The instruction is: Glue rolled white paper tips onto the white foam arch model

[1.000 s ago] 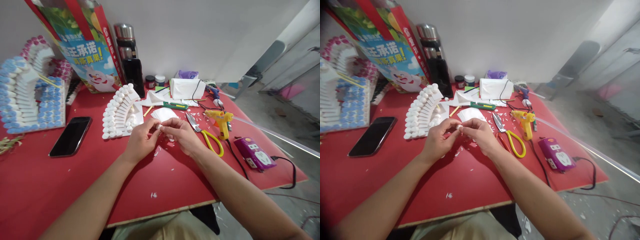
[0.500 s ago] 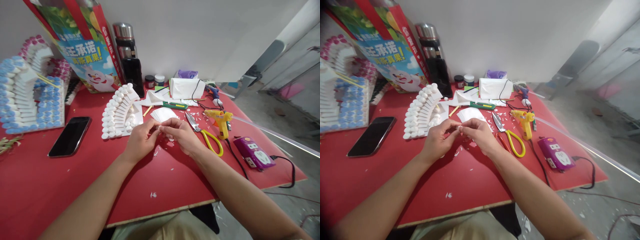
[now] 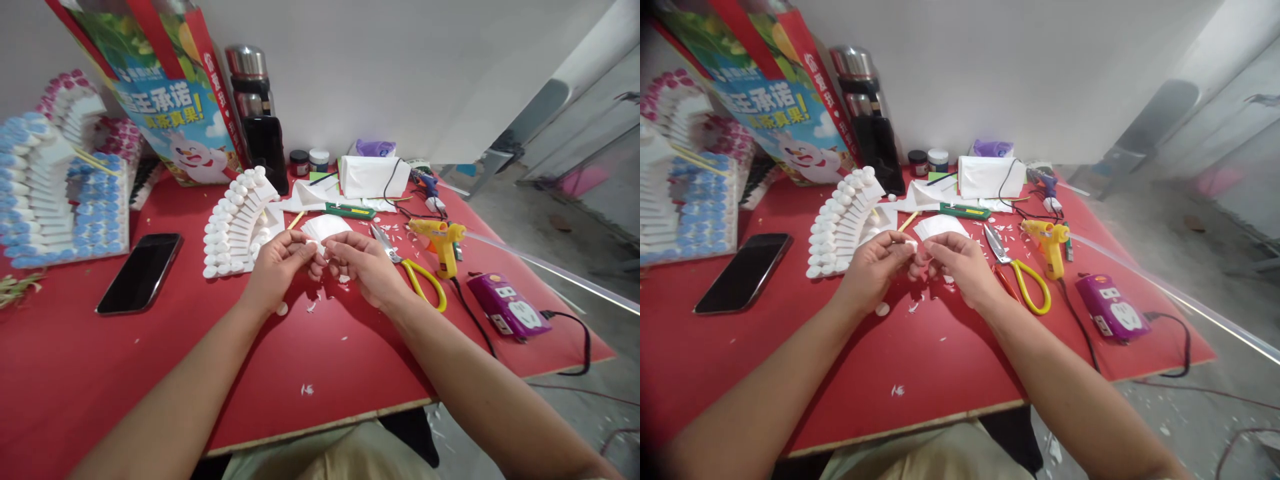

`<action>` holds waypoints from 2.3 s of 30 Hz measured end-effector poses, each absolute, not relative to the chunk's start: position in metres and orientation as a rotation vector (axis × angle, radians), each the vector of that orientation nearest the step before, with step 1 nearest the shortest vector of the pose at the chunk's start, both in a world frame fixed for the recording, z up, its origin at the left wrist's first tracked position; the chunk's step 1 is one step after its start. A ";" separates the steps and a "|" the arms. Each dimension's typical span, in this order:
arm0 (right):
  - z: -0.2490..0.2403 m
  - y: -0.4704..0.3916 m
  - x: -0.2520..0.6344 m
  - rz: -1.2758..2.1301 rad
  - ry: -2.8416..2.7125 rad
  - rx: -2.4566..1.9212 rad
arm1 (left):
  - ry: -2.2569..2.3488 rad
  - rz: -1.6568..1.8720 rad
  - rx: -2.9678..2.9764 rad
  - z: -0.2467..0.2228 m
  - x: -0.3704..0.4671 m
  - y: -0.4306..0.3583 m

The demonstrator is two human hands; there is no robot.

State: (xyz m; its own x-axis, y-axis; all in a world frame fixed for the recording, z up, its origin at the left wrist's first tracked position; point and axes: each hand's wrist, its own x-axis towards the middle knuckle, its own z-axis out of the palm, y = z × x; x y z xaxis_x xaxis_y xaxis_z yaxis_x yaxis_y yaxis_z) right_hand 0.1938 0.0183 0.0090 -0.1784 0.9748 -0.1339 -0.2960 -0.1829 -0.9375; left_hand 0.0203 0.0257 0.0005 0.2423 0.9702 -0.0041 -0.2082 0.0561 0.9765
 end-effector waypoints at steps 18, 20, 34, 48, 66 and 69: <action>0.008 0.015 0.190 1.444 -1.226 -0.924 | 0.676 0.940 0.687 0.002 0.017 0.030; 0.007 0.014 0.189 1.423 -1.253 -0.939 | 0.677 0.914 0.694 0.001 0.017 0.030; 0.004 0.016 0.188 1.527 -1.173 -0.907 | 0.894 1.017 1.075 0.004 0.021 0.026; 0.005 0.020 0.194 1.760 -0.995 -0.903 | 0.815 1.175 1.514 0.009 0.017 0.024; 0.004 0.019 0.192 2.026 -0.794 -0.662 | 0.784 1.175 1.584 0.003 0.018 0.025; 0.005 0.018 0.189 1.990 -0.826 -0.645 | 0.796 1.170 1.583 0.003 0.018 0.025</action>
